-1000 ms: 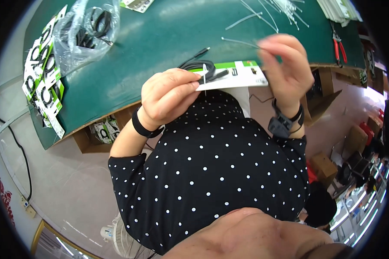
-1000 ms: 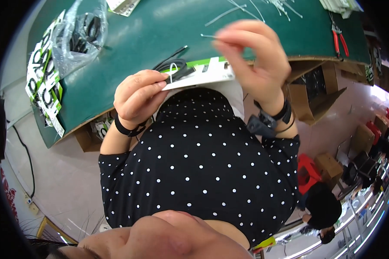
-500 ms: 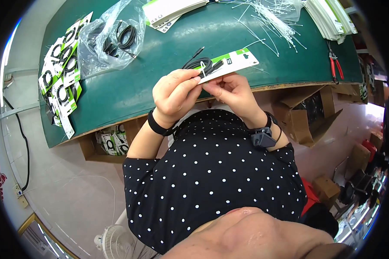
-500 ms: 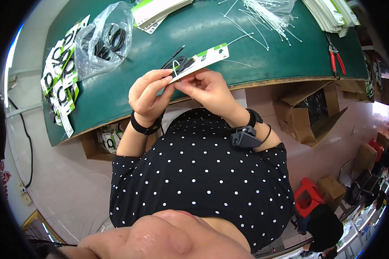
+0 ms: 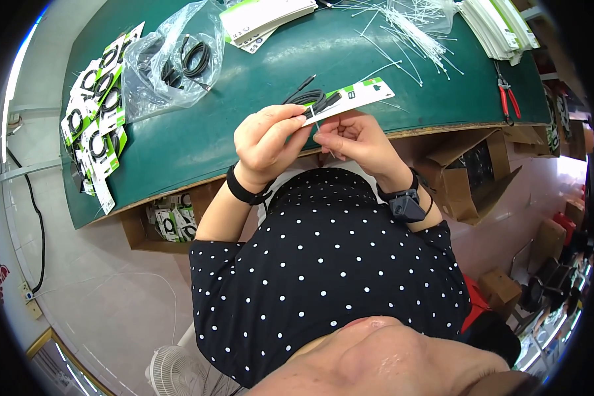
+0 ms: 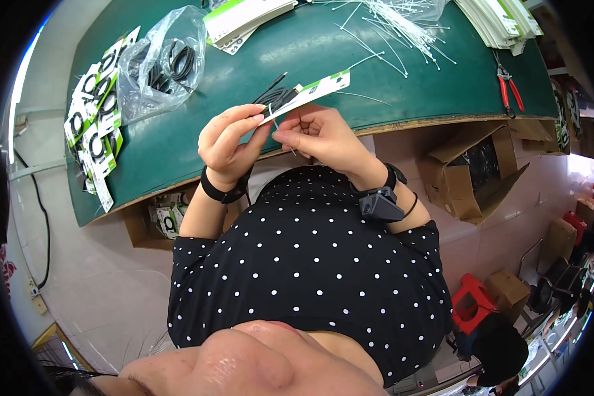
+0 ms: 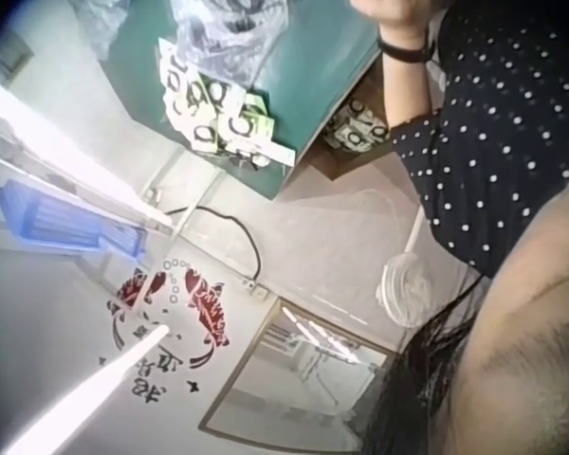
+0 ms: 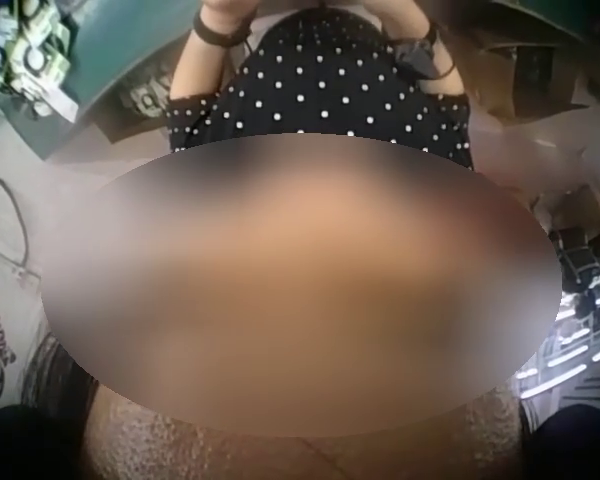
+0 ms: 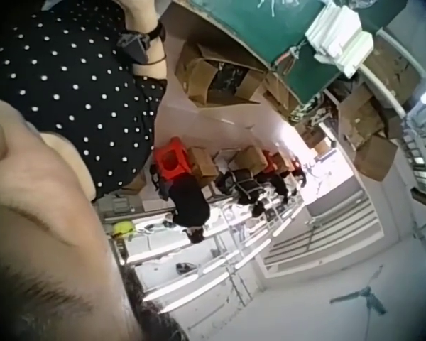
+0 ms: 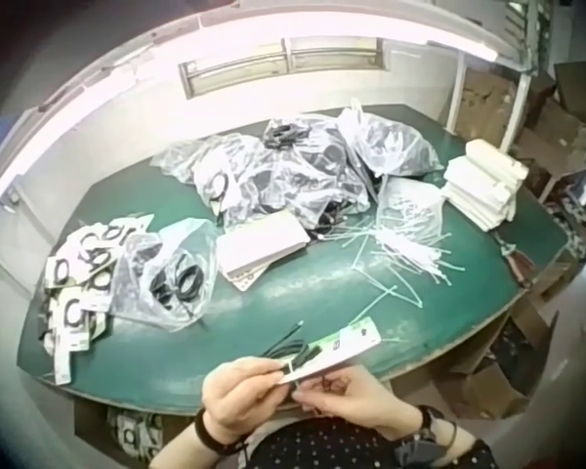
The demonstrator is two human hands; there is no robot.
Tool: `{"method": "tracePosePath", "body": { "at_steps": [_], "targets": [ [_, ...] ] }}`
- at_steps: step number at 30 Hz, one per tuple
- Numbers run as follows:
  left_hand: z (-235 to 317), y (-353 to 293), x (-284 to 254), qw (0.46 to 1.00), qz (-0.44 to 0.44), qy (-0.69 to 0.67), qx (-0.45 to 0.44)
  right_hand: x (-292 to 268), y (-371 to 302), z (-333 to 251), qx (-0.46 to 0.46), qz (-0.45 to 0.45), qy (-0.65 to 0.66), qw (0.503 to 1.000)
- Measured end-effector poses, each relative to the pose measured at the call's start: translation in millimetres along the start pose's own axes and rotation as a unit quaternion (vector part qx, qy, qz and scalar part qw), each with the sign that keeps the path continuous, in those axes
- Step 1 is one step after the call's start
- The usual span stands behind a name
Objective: The person packages a cable by threading a zip tie through the cardboard backing and around the cable, then tightening it by hand. They then pick up another cable and repeat the process with a new cardboard backing and zip tie.
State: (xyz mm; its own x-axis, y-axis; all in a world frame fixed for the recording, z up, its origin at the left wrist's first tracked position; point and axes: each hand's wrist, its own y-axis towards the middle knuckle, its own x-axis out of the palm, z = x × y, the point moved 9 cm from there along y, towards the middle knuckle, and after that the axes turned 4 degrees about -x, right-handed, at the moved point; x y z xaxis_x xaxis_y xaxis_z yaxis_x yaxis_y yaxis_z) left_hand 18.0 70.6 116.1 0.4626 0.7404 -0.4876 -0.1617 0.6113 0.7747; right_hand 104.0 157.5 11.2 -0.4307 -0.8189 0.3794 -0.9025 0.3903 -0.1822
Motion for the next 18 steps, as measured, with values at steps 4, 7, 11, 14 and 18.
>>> {"method": "tracePosePath", "body": {
  "at_steps": [4,7,11,14,18],
  "targets": [
    [1.7,-2.1,-1.4,1.0,-0.022,-0.019,-0.001,3.7,-8.4,-9.0,-0.03,-0.042,-0.034,0.998],
    [-3.8,1.5,-3.3,0.999,-0.011,-0.035,-0.009,2.0,-7.9,-12.0,-0.042,-0.034,-0.041,0.998],
    [-14.4,-1.1,-0.3,0.996,-0.008,-0.066,-0.066,-7.6,0.6,-15.2,-0.058,0.019,-0.03,0.998],
    [-16.9,-0.7,2.0,0.993,-0.012,-0.074,-0.091,-9.9,2.5,-11.9,-0.075,0.029,-0.033,0.996],
    [-15.5,0.1,2.4,0.995,-0.009,-0.054,-0.085,-11.6,3.1,-7.1,-0.078,0.046,-0.065,0.994]
  ]
}}
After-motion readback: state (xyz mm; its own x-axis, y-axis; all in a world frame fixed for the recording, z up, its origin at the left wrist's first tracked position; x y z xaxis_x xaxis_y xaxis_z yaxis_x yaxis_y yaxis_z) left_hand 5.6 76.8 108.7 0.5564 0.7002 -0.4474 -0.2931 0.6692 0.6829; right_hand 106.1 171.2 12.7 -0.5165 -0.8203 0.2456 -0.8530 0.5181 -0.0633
